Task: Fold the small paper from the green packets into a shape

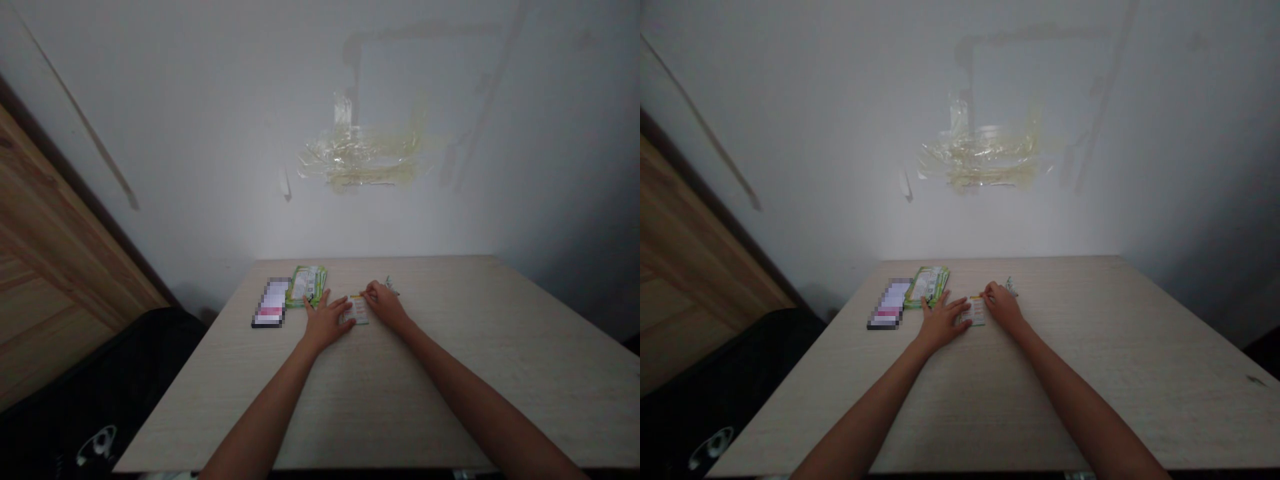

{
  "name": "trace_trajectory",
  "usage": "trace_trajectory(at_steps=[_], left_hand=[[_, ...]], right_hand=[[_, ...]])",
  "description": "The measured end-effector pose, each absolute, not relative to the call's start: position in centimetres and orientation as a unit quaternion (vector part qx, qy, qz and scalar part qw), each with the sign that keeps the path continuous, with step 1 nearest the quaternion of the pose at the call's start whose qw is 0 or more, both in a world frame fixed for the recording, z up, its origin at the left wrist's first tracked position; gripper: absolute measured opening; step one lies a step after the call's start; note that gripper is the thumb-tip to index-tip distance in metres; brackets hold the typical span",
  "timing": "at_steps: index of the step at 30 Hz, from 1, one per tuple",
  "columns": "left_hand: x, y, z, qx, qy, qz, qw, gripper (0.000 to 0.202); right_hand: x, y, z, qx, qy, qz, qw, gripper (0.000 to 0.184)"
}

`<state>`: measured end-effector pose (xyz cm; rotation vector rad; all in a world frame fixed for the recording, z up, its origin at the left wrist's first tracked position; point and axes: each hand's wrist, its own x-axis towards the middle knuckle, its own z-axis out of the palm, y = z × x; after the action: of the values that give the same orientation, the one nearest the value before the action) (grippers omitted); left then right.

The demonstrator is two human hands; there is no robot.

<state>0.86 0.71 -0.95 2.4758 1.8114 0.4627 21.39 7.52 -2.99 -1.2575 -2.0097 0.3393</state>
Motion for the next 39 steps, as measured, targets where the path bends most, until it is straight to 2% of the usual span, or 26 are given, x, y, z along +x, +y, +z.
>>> trace_trajectory(at_steps=[3,8,12,18,32,39], left_hand=[[0.8,0.7,-0.9,0.792,0.592,0.149,0.018,0.046],[0.8,0.8,-1.0,0.781,0.604,0.158,0.017,0.042],[1.0,0.9,-1.0,0.777,0.608,0.162,0.012,0.037],[1.3,0.7,-0.7,0.768,0.617,0.171,0.007,0.041],[1.2,0.7,-0.6,0.770,0.615,0.171,-0.003,0.039],[1.2,0.8,-0.7,0.770,0.615,0.171,-0.004,0.040]], right_hand=[[21.7,7.7,-3.3,-0.466,-0.771,0.187,0.392,0.007],[21.7,7.4,-3.3,-0.420,-0.791,0.222,0.385,0.007],[21.5,6.9,-2.9,-0.410,-0.808,0.209,0.367,0.009],[21.2,6.2,-2.0,-0.399,-0.833,0.164,0.346,0.012],[21.9,4.7,-1.2,-0.349,-0.852,0.209,0.330,0.024],[22.3,3.7,-1.1,-0.337,-0.862,0.214,0.313,0.023]])
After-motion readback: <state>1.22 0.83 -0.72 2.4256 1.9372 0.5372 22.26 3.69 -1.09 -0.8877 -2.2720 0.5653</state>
